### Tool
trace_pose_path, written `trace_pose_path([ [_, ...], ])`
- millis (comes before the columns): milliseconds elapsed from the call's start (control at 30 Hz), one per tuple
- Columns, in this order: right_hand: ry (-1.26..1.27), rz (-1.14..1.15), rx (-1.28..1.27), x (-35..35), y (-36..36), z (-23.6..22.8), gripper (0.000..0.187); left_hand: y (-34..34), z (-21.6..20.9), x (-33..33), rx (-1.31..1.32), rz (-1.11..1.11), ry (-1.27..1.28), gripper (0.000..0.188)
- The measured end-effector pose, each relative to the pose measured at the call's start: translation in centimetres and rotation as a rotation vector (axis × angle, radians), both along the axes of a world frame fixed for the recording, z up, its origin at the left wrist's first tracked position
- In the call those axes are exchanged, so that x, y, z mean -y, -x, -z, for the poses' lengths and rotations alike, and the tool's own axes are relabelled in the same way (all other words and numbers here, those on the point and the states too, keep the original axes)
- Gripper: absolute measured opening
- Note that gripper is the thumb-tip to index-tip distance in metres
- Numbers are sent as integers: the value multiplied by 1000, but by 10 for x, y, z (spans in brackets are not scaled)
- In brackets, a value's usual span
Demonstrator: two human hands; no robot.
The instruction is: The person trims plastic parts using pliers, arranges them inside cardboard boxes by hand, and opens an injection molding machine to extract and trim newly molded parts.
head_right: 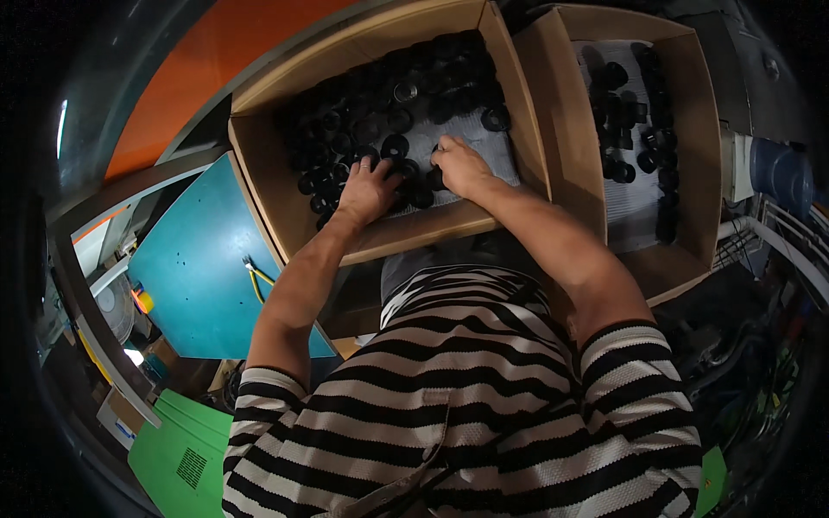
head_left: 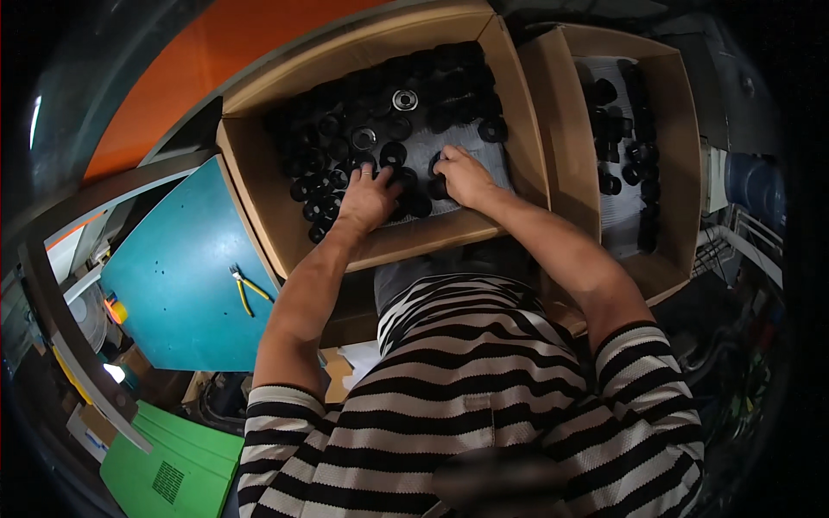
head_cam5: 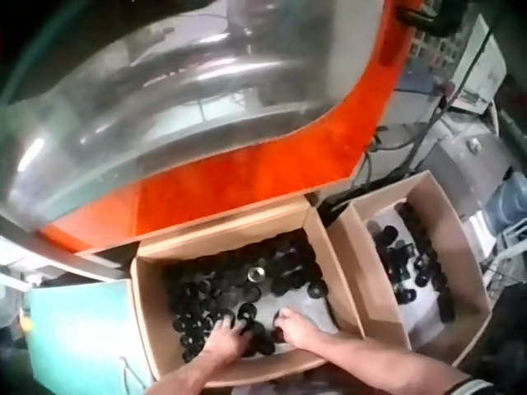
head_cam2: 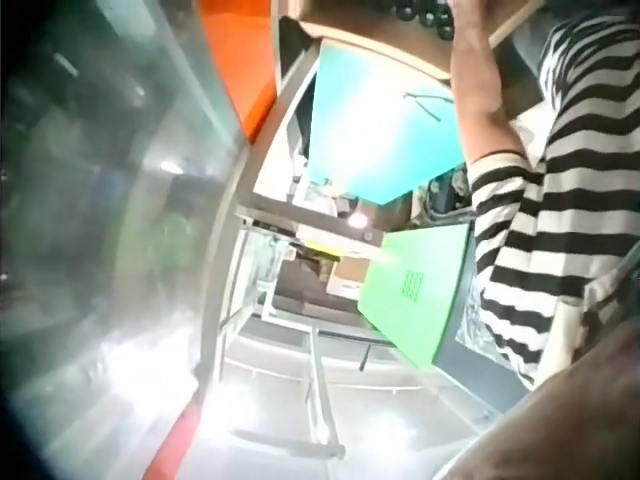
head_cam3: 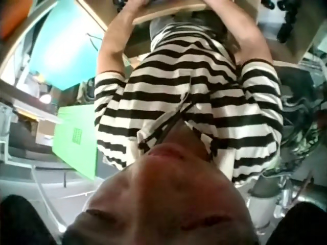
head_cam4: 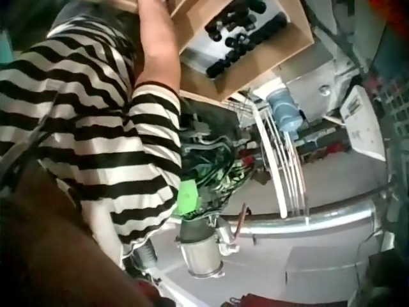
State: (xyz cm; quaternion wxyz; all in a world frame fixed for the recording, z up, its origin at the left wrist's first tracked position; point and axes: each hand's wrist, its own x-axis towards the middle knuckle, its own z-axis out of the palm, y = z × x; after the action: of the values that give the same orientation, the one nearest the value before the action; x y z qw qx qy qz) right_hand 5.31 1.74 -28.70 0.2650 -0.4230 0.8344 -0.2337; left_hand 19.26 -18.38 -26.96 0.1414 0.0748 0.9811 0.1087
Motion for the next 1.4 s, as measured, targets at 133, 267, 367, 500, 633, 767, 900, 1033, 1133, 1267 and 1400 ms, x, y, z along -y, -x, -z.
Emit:
trace_pose_path([
  [133, -15, 266, 330, -6, 5, -8, 25, -6, -18, 8, -69, -99, -59, 37],
  [267, -49, 121, 335, -13, 0, 6, 29, -4, -29, 7, -122, -254, -144, 34],
  [367, -204, 52, 224, -17, -5, 2, 31, 1, -36, 8, -107, -284, -181, 33],
  [500, -222, -67, 280, -14, 0, 9, 35, 4, -41, 9, -124, -401, -332, 31],
  [633, -239, -170, 358, -3, 0, 14, 38, -4, -37, 19, -138, -495, -443, 28],
  [767, -181, -146, 454, -12, 5, 38, 34, -3, -37, 23, -111, -502, -529, 28],
  [900, -89, -30, 424, -17, 6, 53, 31, 4, -45, 31, -43, -655, -639, 28],
  [1033, -100, 64, 409, -18, 12, 23, 33, 9, -57, 45, 39, -723, -706, 30],
  [1133, 7, 151, 431, -32, 18, -2, 33, 31, -88, 36, 12, -728, -785, 32],
  [1267, 76, 244, 449, -60, 26, -81, 32, 77, -145, 4, -59, -752, -774, 33],
  [1400, 549, 527, 477, -139, 33, -166, 34, 152, -191, -60, -124, -583, -1008, 33],
])
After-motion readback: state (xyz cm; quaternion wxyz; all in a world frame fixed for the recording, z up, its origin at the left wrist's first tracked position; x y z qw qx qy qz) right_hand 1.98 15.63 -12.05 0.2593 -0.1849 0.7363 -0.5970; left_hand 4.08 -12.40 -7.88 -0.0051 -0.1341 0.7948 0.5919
